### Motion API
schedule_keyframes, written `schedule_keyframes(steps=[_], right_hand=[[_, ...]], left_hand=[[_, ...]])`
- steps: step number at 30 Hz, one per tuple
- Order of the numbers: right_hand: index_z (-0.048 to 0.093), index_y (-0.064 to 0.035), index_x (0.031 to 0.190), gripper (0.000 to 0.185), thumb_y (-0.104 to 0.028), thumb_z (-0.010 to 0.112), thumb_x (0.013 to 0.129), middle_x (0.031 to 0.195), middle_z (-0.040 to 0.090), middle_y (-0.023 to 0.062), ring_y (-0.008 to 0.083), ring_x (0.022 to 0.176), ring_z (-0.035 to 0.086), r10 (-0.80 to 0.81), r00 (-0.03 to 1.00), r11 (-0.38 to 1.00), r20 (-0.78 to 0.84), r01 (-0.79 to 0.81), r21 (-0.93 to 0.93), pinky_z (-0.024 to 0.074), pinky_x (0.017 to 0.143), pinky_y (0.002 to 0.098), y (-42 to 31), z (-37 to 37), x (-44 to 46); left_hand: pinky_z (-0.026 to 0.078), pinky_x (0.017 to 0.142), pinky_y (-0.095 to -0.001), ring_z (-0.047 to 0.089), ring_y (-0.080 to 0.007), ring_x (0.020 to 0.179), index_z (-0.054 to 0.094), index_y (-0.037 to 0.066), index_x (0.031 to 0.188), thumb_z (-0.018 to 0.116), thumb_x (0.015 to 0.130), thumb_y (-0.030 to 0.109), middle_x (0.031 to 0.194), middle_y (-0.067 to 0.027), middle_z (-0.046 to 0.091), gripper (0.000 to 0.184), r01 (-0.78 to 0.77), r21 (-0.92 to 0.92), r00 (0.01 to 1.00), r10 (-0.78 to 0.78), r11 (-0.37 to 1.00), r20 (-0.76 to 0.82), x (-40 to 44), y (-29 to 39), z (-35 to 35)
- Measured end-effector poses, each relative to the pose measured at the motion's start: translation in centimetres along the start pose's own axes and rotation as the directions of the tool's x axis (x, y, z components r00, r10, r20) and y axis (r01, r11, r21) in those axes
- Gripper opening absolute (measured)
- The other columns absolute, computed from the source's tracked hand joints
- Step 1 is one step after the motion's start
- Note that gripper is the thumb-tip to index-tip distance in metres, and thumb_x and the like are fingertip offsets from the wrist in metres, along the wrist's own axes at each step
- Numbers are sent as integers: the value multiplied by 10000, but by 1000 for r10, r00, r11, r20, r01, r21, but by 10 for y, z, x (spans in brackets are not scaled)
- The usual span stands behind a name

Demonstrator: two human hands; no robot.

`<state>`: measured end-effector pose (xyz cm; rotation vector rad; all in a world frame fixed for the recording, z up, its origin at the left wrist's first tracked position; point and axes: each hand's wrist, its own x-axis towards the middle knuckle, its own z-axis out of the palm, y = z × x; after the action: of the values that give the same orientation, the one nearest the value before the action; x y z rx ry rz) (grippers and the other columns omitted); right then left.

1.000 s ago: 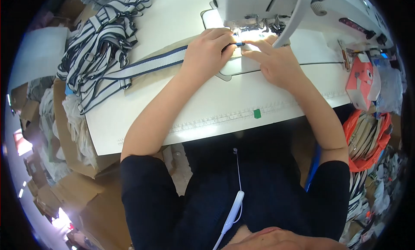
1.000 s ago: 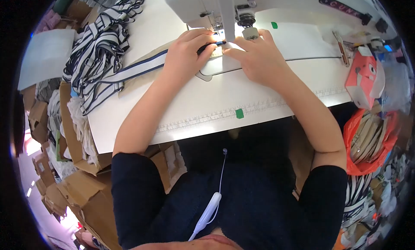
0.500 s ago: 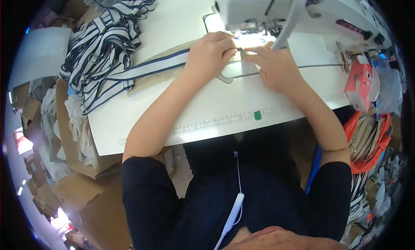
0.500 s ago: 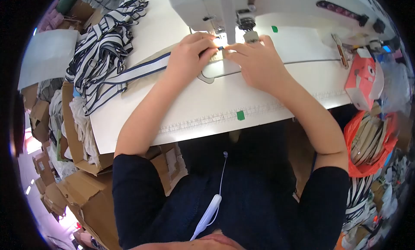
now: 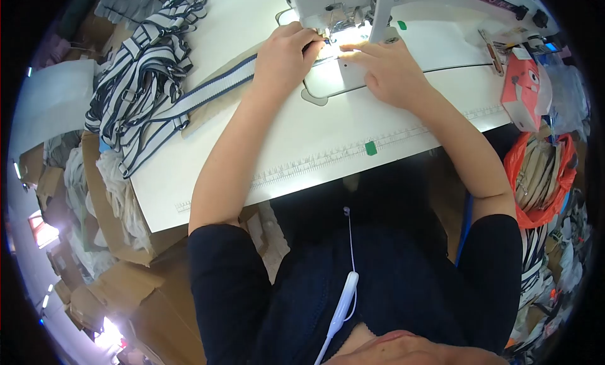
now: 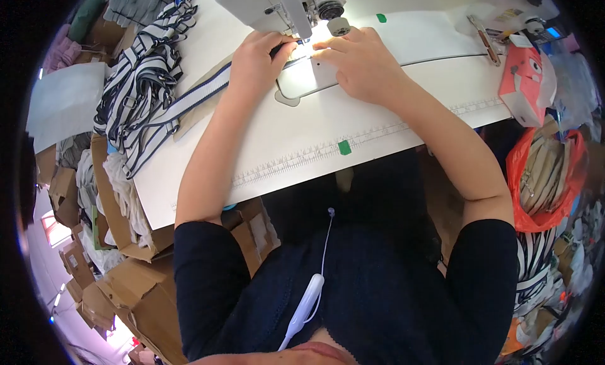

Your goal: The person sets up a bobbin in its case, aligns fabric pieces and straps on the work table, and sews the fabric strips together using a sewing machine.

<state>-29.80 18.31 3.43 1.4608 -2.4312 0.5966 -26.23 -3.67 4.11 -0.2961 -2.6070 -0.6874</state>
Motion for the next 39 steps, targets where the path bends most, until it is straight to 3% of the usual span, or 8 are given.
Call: schedule_keyframes(steps=[8, 11, 14, 17, 20, 32, 36, 39], right_hand=[[637, -164, 993, 305, -21, 625, 723, 1133, 623, -62, 201, 927, 516, -3, 1000, 1000, -29, 4, 29, 406, 870, 366, 3, 0, 0], [642, -155, 972, 294, -12, 618, 716, 1120, 623, -59, 203, 913, 511, -19, 999, 999, -50, 20, 28, 411, 862, 363, 5, 2, -1], [647, -145, 945, 276, 0, 606, 713, 1100, 624, -53, 203, 908, 510, -12, 999, 999, -52, 15, 50, 412, 858, 359, 4, 0, 0], [654, -139, 922, 270, 17, 595, 710, 1075, 624, -44, 204, 920, 518, 4, 999, 995, -41, 0, 101, 412, 865, 355, 4, -2, 0], [657, -140, 919, 280, 29, 593, 706, 1054, 622, -39, 201, 946, 532, -42, 995, 990, -92, 54, 134, 412, 875, 351, 4, -2, 0], [656, -134, 912, 237, -45, 632, 694, 1045, 626, -24, 201, 907, 542, -236, 971, 952, -50, 241, 187, 438, 823, 353, -6, -11, 4], [655, -134, 903, 210, -52, 633, 711, 1055, 637, -23, 211, 918, 554, -217, 975, 953, -48, 222, 207, 437, 814, 362, -3, -9, 2], [657, -128, 897, 204, -50, 643, 708, 1057, 650, 12, 233, 903, 578, -250, 963, 935, -100, 267, 233, 437, 802, 379, 1, -3, 3]], left_hand=[[498, 696, -355, 614, -263, 778, 726, 75, 866, 709, 788, 181, 828, -85, 666, 133, 10, 17, 1000, -10, 1000, -3, 0, 4, -2], [504, 725, -379, 610, -258, 877, 690, 84, 893, 703, 776, 163, 900, -49, 654, 142, 23, 37, 1000, -23, 999, 8, -2, 0, 1], [500, 751, -383, 606, -275, 896, 673, 72, 938, 703, 775, 167, 915, -65, 656, 192, 178, -23, 983, -177, 984, 41, 0, 8, -5], [494, 788, -382, 602, -286, 914, 652, 62, 968, 718, 759, 165, 929, -86, 657, 243, 157, -63, 984, -151, 986, 95, -4, 3, -13], [494, 810, -327, 625, -266, 867, 656, 55, 998, 741, 757, 126, 922, -113, 643, 265, 286, -128, 949, -262, 950, 177, -13, 9, -30], [488, 873, -372, 613, -270, 987, 599, 45, 1052, 764, 736, 139, 1017, -96, 657, 369, 95, -197, 993, -77, 976, 94, -49, 44, -22], [480, 847, -400, 594, -307, 989, 626, 74, 952, 752, 730, 136, 967, -107, 653, 263, 95, -81, 972, -75, 992, 223, -48, 38, -45], [478, 860, -386, 597, -305, 988, 656, 51, 903, 747, 733, 120, 1005, -121, 660, 205, 62, -178, 980, -26, 982, 199, -53, 24, -53]])
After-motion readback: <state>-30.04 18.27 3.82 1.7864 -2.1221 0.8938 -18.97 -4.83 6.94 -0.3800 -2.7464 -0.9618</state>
